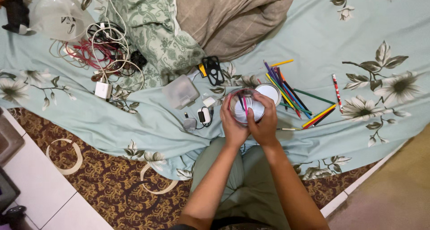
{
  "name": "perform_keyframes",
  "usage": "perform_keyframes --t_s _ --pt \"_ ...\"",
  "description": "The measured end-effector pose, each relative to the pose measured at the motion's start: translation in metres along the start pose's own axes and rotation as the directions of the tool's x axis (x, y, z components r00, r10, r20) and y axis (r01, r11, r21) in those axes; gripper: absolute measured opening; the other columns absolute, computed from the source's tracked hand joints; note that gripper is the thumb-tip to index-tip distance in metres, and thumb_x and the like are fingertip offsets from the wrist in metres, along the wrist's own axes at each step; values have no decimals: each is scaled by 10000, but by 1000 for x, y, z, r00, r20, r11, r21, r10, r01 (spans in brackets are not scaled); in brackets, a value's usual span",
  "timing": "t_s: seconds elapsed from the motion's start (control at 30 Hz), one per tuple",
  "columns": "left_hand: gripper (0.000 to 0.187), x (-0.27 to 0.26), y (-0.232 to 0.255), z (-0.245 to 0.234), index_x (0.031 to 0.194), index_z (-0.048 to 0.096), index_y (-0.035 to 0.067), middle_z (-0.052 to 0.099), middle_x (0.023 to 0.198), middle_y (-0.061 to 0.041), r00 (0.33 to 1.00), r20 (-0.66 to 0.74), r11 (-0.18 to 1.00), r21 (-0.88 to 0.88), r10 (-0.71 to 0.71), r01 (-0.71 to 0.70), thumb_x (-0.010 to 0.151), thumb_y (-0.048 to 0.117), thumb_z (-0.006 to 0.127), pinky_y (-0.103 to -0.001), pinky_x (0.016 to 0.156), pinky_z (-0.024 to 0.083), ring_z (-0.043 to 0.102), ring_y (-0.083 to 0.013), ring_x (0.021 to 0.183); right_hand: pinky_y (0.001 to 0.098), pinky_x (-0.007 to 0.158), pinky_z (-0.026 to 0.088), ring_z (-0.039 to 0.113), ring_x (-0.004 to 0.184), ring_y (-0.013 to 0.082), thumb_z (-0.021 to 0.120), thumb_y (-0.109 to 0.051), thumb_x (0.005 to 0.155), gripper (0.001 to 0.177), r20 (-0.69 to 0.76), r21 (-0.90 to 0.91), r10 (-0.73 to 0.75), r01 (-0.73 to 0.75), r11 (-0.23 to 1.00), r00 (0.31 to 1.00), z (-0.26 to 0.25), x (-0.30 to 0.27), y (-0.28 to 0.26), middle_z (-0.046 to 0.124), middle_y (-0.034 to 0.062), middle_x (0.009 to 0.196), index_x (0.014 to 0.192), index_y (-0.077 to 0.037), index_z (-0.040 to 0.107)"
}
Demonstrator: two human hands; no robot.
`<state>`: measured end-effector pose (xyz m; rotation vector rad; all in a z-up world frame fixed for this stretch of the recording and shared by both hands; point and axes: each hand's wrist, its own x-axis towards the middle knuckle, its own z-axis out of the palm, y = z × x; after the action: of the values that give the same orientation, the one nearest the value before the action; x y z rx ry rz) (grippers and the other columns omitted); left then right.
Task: The person sits on the floor and places colored pencils from the bed into a red cylindrical container. They pick up pencils one by one, put them into the container, and then close the lid.
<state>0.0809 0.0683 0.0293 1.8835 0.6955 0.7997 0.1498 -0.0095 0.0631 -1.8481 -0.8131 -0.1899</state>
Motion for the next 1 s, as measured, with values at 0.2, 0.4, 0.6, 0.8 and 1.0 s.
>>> perform_keyframes --t_s 0.2,0.4,0.6,0.8,1.0 --pt "1108 -11 22 -6 1505 408 39 555 1401 -175 999 52 1000 2 -9 9 590 338 958 -490 1130 409 513 -405 1305 341 1063 503 656 1149 197 608 -36 1033 377 -73 407 258 -207 889 963 -20 -8 13 575 158 1356 1375 5 453" --pt "1136 -28 31 -2 1483 441 56 561 1374 -161 983 182 998 48 28 -37 538 401 968 -509 1110 381 525 -380 1273 274 1006 532 646 1115 147 602 -12 1058 276 -149 369 402 -326 870 903 -53 -16 76 646 114 1233 1324 12 535" --pt "1156 -37 25 2 1502 428 64 543 1388 -154 973 219 995 45 78 -90 553 428 980 -506 1123 364 504 -366 1293 264 765 563 689 855 117 682 6 896 187 23 42 518 -518 854 855 -54 -15 156 742 64 961 1077 -17 718" --pt "1153 -39 21 -1 1490 435 62 545 1380 -151 966 256 998 40 46 -58 539 424 978 -495 1103 381 500 -362 1273 325 654 558 693 702 196 783 -50 821 177 -121 -229 439 -456 860 890 -27 -18 169 719 103 802 973 -15 700" --pt "1152 -41 17 -10 1489 436 59 535 1384 -160 971 237 996 63 39 -56 537 405 985 -500 1107 395 493 -369 1283 305 631 577 703 647 177 777 -63 777 215 -116 -132 508 -520 844 853 -15 -19 160 709 92 753 979 -23 716"
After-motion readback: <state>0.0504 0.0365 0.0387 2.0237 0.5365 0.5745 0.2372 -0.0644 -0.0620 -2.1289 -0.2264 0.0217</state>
